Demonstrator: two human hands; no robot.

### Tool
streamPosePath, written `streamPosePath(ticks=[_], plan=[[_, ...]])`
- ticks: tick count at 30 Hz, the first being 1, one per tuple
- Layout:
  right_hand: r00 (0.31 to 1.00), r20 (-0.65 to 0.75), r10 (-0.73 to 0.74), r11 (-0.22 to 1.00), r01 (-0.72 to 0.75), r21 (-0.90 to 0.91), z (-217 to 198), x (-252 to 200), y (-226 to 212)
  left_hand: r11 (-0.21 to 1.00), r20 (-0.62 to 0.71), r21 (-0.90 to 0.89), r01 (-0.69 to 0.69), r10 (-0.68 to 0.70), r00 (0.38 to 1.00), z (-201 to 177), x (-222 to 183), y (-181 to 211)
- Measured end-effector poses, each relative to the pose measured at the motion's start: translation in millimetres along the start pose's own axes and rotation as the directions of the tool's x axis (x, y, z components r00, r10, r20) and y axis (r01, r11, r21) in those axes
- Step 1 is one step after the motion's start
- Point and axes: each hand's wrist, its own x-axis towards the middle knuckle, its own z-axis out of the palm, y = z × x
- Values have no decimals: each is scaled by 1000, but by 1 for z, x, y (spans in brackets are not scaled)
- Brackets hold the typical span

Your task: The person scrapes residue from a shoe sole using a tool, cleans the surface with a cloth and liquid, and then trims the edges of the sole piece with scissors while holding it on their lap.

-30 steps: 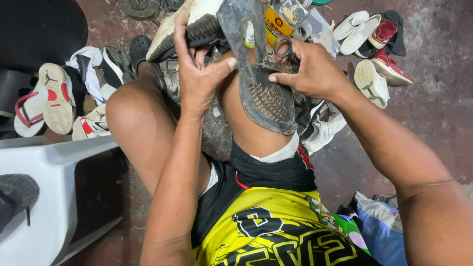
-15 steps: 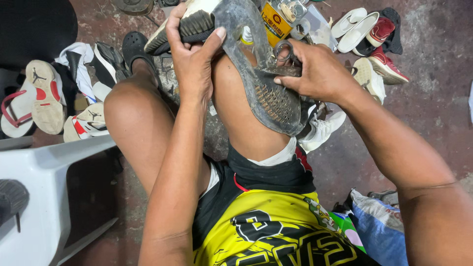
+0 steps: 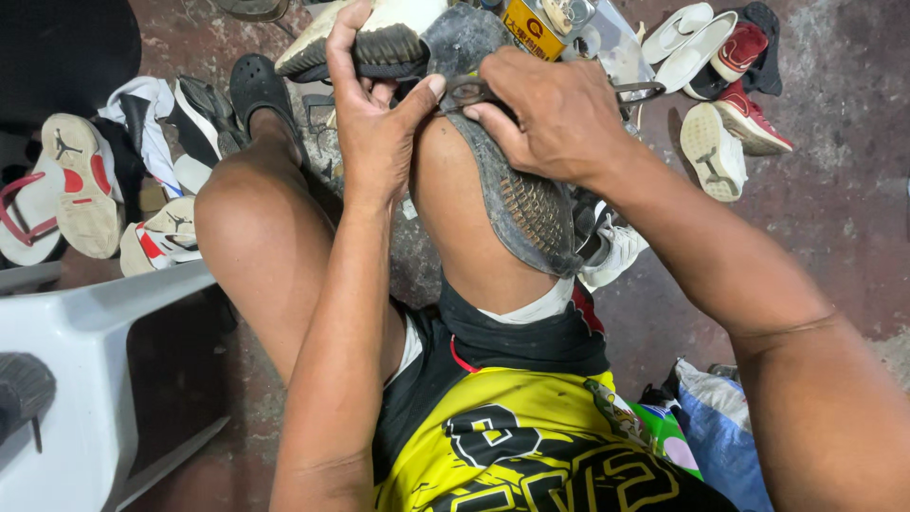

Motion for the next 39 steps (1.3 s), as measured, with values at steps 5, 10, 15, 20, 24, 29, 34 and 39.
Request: streamPosePath(ticks=[5, 10, 15, 20, 24, 29, 34, 39], plan=[[999, 17, -31, 997, 29, 74, -6, -7, -1, 997, 3, 80, -18, 18, 1000, -3, -1, -3], [1000, 14, -14, 997, 13, 82, -1, -4, 11, 991, 69, 111, -69, 62, 996, -3, 1, -3], [1000, -9, 27, 998, -26, 64, 1, -7, 5, 995, 40, 95, -20, 16, 999, -5, -5, -2], [993, 115, -24, 989, 7, 146, -9, -22, -8, 996, 34, 90, -11, 8, 999, -3, -4, 3], [992, 32, -119, 980, 112, 167, -12, -33, -15, 991, 45, 122, -49, 44, 998, -5, -7, 3], [1000, -11, 28, 992, -26, 126, -7, -31, -10, 995, 26, 97, -27, 25, 999, -5, -10, 0], [999, -1, -36, 991, 35, 128, -12, -38, -21, 991, 28, 127, -50, 47, 998, -5, -12, 1], [999, 1, -50, 991, 50, 121, -15, -39, -20, 981, 33, 178, -71, 66, 997, -8, -8, 0]])
